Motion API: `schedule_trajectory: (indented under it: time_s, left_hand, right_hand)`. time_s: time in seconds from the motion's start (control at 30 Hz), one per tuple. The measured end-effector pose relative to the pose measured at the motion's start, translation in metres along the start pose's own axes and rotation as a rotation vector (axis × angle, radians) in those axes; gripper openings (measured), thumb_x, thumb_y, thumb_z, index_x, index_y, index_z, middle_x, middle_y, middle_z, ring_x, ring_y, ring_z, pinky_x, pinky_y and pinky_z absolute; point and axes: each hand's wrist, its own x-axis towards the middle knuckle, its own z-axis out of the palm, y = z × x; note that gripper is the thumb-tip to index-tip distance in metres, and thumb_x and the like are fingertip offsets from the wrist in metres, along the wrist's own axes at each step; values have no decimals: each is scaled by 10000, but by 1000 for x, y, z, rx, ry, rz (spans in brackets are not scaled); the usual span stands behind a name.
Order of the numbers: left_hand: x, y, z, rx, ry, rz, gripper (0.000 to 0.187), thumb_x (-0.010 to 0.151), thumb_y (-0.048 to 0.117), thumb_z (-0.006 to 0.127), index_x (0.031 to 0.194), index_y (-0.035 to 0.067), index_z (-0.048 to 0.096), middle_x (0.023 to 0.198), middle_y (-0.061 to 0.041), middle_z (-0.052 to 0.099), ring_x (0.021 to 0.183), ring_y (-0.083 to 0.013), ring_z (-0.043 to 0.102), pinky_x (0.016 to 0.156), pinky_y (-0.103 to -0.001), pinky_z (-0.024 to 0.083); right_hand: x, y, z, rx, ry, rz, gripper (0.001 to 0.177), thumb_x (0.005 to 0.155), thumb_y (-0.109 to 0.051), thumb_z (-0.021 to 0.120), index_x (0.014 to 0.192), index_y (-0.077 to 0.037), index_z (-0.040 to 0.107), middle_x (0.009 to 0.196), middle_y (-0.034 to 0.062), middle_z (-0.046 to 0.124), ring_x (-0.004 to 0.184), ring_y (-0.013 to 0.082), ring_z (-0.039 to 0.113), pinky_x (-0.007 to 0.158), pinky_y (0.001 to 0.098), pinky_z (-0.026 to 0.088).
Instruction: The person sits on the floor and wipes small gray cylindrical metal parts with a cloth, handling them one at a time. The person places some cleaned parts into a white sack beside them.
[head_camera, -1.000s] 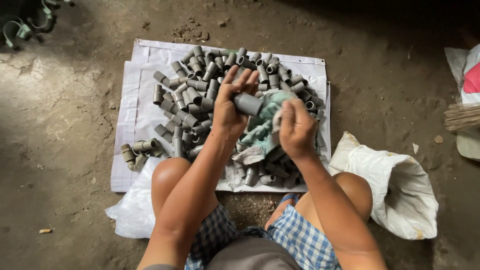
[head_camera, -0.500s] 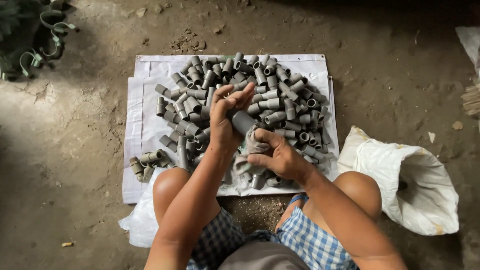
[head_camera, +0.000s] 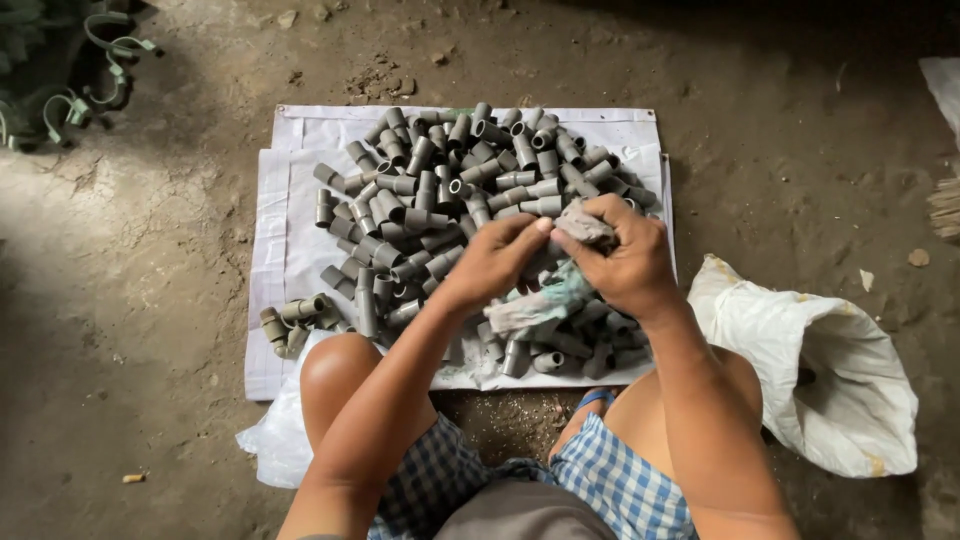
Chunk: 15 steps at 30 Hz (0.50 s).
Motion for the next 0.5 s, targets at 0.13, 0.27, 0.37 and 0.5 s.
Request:
schedule_trajectory:
  time_s: [0.13, 0.27, 0.37, 0.5]
  left_hand:
    - [-14, -8, 36, -157, 89, -32, 679, 1105, 514, 376, 781, 11, 699, 554, -208, 593, 408, -249, 594, 338, -362, 506]
    - [-18, 16, 39, -137, 82, -183, 772, 1046, 657, 383, 688, 28, 650, 491, -159, 569, 403, -196, 567, 350, -334, 455]
    - [-31, 61, 44, -230, -47, -289, 805, 992, 758, 376, 734, 36, 621, 471, -111, 496, 340, -159, 454, 309, -281, 359]
    - [-22, 39, 20, -460, -59, -421, 795, 953, 743, 533, 951, -50, 586, 466, -111, 395, 309, -133, 351, 254, -238, 241]
  right_hand:
    - [-7, 10, 28, -147, -1, -68, 262, 871, -287, 887, 960, -125, 702, 572, 122, 618, 647, 362, 707, 518, 385, 524]
    - [-3, 29, 29, 26, 53, 183, 215, 993, -309, 770, 1060, -132, 669, 798, 148, 700, 815, 305, 698, 702, 453, 554]
    - [12, 33, 8, 258, -11, 228, 125, 1075, -220, 675, 1075, -97, 657, 878, 102, 680, 941, 165, 608, 855, 393, 525]
    - [2, 2, -7, 129, -400, 314, 287, 1039, -239, 632, 1304, -130, 624, 907, 225, 672, 935, 337, 688, 828, 529, 490]
